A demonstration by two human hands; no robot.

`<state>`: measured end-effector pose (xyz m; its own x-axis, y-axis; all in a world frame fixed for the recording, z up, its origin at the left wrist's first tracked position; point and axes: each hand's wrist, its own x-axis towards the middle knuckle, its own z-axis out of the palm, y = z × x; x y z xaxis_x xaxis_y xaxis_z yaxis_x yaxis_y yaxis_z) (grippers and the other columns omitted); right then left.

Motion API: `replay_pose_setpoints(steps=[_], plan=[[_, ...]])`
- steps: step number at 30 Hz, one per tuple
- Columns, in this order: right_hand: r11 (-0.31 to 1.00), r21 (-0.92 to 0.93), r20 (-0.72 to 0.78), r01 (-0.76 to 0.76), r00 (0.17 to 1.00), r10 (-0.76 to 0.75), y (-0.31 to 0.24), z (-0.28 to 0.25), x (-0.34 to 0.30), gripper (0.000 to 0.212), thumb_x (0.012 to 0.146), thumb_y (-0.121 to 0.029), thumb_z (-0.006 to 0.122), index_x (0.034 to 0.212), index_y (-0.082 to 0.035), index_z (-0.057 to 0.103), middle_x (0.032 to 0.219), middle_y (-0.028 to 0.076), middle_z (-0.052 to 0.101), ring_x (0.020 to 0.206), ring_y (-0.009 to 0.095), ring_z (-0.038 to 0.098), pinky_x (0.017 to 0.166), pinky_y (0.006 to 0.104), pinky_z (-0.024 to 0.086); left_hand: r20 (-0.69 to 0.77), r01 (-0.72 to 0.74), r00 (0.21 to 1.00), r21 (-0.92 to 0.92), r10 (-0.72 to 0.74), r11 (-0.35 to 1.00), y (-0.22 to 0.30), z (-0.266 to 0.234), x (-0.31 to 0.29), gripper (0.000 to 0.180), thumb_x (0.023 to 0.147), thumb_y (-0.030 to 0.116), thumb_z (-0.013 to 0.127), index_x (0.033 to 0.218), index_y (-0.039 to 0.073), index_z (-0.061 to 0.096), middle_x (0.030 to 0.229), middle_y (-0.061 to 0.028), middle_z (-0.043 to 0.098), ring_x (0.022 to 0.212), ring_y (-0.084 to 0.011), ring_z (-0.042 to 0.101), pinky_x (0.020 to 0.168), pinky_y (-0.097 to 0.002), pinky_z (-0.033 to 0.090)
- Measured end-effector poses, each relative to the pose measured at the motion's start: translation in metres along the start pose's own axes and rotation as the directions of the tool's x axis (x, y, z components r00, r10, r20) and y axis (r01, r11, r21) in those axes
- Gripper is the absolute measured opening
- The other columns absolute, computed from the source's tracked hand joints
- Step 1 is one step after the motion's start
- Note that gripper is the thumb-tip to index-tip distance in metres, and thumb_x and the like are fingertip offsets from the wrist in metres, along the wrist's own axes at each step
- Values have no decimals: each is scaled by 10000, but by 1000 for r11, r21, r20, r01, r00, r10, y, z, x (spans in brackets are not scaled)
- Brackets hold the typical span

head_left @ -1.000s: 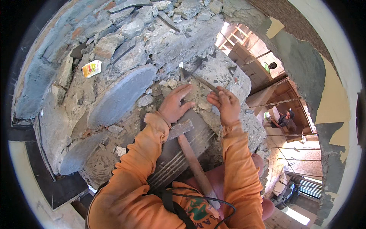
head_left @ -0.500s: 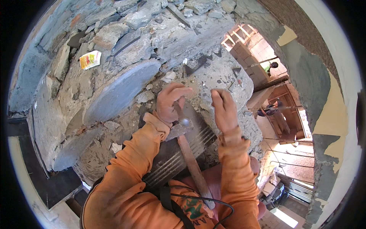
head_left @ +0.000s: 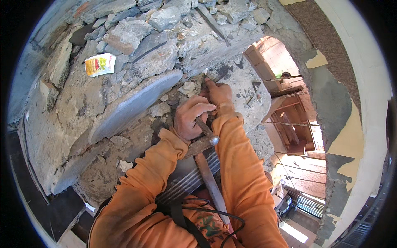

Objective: The person uses a hammer and a chisel to break off tiles and concrete from a staircase, then picks up and moves the loosened tiles by hand.

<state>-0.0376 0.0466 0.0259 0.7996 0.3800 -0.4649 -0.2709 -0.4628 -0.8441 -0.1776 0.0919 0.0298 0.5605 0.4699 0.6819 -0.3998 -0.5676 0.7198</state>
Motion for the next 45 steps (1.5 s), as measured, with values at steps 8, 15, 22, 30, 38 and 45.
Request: replay_pose_setpoints(steps=[8,15,22,30,38,45], plan=[[998,46,24,42,999,-43,8,-12,8,328,872,-267,693,756,38,663,642,102,645,497,172,578,462,303,455,-14,25,1000,-58,-26,998,3,-6,4,308,739,-118,545,962,44,682,914,-130,625,774,-277,630,664,-334,491],[939,-340,55,58,998,-42,18,-60,10,331,873,-311,675,779,6,667,629,54,615,550,139,564,511,282,445,-38,90,995,-95,-94,991,3,-6,5,288,706,-74,578,937,68,675,892,-122,627,750,-293,639,633,-353,504],[949,-280,196,146,976,-92,38,-168,-58,244,910,-288,644,896,-45,621,746,15,593,631,97,544,541,249,429,-51,73,996,-98,-78,992,1,-1,3,319,703,-95,544,948,62,675,870,-132,624,711,-284,635,620,-337,503],[908,-418,374,-40,903,212,118,-294,-150,257,922,-273,637,955,-18,622,819,24,632,755,101,570,691,269,469,-82,70,994,-24,-71,997,0,3,0,295,801,-118,522,1017,21,667,849,-105,638,708,-175,613,654,-278,490],[459,-778,235,429,876,-420,69,-226,-73,299,872,-262,632,1071,-39,620,973,201,638,970,403,601,828,448,468,-29,-23,999,21,23,1000,-5,8,-3,315,789,-109,524,1029,35,669,800,-97,626,675,-187,603,628,-283,483],[360,-865,58,350,782,-621,-5,-137,73,402,871,-264,618,1228,-93,550,1212,166,568,1118,333,562,932,433,472,50,-21,999,-21,22,1000,-7,8,-1,343,758,-81,547,1049,61,661,808,-114,626,645,-229,611,589,-291,481]])
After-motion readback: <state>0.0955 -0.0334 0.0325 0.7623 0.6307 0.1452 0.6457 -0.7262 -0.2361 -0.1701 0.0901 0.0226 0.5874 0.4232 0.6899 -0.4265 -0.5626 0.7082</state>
